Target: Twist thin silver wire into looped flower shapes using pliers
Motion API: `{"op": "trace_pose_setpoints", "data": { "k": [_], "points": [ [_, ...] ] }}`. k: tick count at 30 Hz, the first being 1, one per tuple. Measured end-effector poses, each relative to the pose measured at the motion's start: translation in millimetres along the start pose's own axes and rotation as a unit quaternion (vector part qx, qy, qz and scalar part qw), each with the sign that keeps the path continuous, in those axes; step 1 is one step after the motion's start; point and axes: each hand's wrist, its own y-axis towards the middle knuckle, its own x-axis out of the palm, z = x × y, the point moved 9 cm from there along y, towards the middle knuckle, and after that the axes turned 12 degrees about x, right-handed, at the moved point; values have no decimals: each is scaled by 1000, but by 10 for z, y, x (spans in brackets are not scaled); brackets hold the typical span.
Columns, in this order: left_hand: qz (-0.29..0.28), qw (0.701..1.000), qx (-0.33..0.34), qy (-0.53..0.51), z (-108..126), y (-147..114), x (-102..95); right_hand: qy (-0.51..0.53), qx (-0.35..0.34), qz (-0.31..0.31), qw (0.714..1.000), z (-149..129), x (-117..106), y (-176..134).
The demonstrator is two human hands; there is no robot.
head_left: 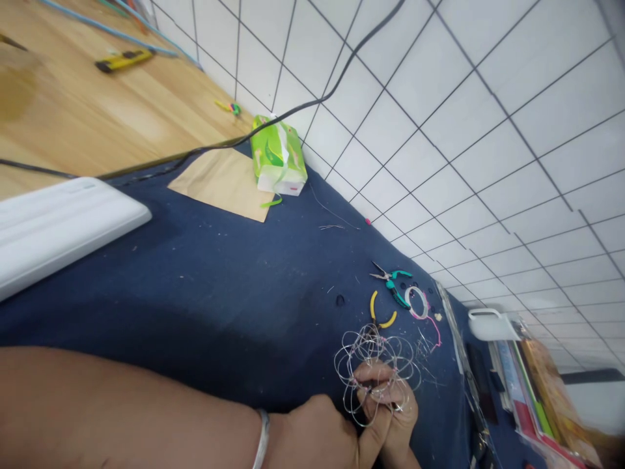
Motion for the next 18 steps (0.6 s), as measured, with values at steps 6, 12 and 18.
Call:
{"op": "trace_pose_setpoints", "data": {
  "k": [6,12,18],
  "points": [
    [33,998,-2,-61,-32,6,-42,-38,10,58,998,14,-63,-53],
    [82,846,-62,-523,-201,32,141,-55,102,37,993,285,-166,-94],
    [130,691,-100,-704,-293,122,127,-159,19,77,984,92,-346,-16]
  ]
}}
